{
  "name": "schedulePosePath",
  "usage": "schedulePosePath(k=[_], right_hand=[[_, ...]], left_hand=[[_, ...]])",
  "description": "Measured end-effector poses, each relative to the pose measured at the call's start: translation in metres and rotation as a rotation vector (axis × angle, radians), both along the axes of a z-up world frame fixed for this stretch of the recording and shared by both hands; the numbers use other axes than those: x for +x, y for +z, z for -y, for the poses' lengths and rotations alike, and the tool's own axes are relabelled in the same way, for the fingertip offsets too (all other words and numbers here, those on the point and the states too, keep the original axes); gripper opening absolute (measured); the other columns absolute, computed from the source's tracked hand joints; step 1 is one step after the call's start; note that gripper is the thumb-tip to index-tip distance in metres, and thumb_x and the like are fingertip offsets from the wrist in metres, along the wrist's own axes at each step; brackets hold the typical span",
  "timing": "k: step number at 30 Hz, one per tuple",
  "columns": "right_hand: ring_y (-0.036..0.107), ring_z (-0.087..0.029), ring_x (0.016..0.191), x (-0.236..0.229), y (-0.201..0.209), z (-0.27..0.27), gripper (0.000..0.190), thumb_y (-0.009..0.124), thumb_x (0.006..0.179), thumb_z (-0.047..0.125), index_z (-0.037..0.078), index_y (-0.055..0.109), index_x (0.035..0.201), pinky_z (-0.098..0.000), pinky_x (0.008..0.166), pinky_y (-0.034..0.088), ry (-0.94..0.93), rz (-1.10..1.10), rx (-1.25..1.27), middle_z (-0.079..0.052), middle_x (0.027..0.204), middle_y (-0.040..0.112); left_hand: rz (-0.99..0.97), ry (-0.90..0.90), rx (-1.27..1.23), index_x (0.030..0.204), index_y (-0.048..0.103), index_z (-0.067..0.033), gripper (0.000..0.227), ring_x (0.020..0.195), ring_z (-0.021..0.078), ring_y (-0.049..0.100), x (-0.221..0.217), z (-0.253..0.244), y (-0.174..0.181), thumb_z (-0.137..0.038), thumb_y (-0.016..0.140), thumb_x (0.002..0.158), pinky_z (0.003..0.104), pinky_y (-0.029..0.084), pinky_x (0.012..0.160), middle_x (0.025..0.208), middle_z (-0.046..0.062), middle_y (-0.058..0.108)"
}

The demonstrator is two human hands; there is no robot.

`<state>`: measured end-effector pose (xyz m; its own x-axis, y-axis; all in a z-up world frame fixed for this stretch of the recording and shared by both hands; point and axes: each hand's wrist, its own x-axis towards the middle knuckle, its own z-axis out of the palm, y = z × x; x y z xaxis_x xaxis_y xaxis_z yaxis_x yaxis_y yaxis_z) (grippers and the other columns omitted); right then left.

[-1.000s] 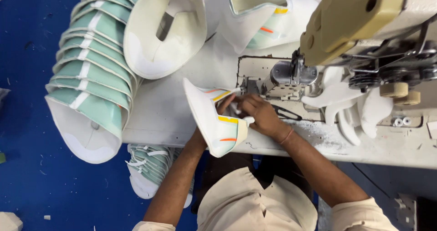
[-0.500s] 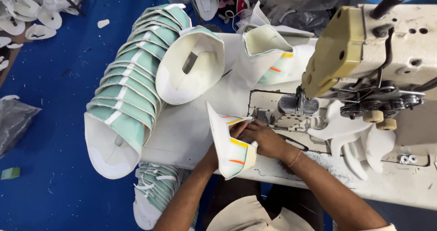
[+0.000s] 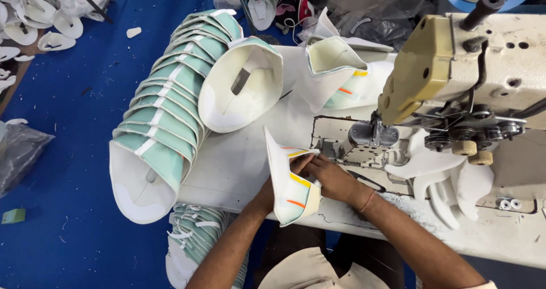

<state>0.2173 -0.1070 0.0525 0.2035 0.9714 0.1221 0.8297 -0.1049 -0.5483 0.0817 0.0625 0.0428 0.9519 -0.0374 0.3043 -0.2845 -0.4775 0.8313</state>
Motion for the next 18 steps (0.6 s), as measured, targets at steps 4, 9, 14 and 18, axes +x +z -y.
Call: schedulePosePath(k=[4, 9, 14, 18], right_hand=[[0.052, -0.044, 0.123, -0.009, -0.015, 0.015, 0.050, 0.067, 0.081, 0.013, -0.003, 0.060, 0.127, -0.0447, 0.103, 0.046, -0.018, 0.188, 0.069, -0.022, 0.128, 0.062], [0.057, -0.038, 0.120, -0.017, -0.010, 0.019, 0.045, 0.065, 0.084, 0.013, -0.002, 0.061, 0.126, -0.0435, 0.104, 0.047, -0.063, 0.160, -0.007, -0.020, 0.125, 0.063], [0.056, -0.041, 0.114, -0.008, -0.004, 0.008, 0.049, 0.071, 0.078, 0.018, -0.003, 0.062, 0.122, -0.0474, 0.102, 0.045, 0.021, 0.187, 0.017, -0.019, 0.121, 0.065], [0.055, -0.043, 0.119, -0.007, -0.006, 0.011, 0.051, 0.072, 0.076, 0.015, -0.004, 0.061, 0.122, -0.0463, 0.104, 0.045, 0.016, 0.145, 0.047, -0.021, 0.122, 0.065]], left_hand=[[-0.021, -0.026, -0.039, 0.160, 0.041, -0.0150, 0.075, 0.139, 0.0300, 0.052, 0.003, 0.000, -0.006, -0.015, 0.069, 0.091, 0.040, 0.044, 0.115, 0.158, 0.014, 0.047], [-0.018, -0.046, -0.036, 0.160, 0.040, -0.0162, 0.075, 0.140, 0.0300, 0.051, 0.003, 0.010, -0.012, -0.015, 0.070, 0.091, 0.040, 0.043, 0.116, 0.158, 0.014, 0.048], [0.006, -0.061, 0.007, 0.161, 0.039, -0.0175, 0.076, 0.140, 0.0301, 0.051, 0.009, 0.002, -0.005, -0.014, 0.070, 0.091, 0.040, 0.042, 0.117, 0.158, 0.013, 0.048], [0.016, -0.065, 0.025, 0.161, 0.039, -0.0185, 0.076, 0.141, 0.0302, 0.050, 0.010, -0.002, -0.005, -0.014, 0.070, 0.092, 0.040, 0.041, 0.117, 0.158, 0.013, 0.048]])
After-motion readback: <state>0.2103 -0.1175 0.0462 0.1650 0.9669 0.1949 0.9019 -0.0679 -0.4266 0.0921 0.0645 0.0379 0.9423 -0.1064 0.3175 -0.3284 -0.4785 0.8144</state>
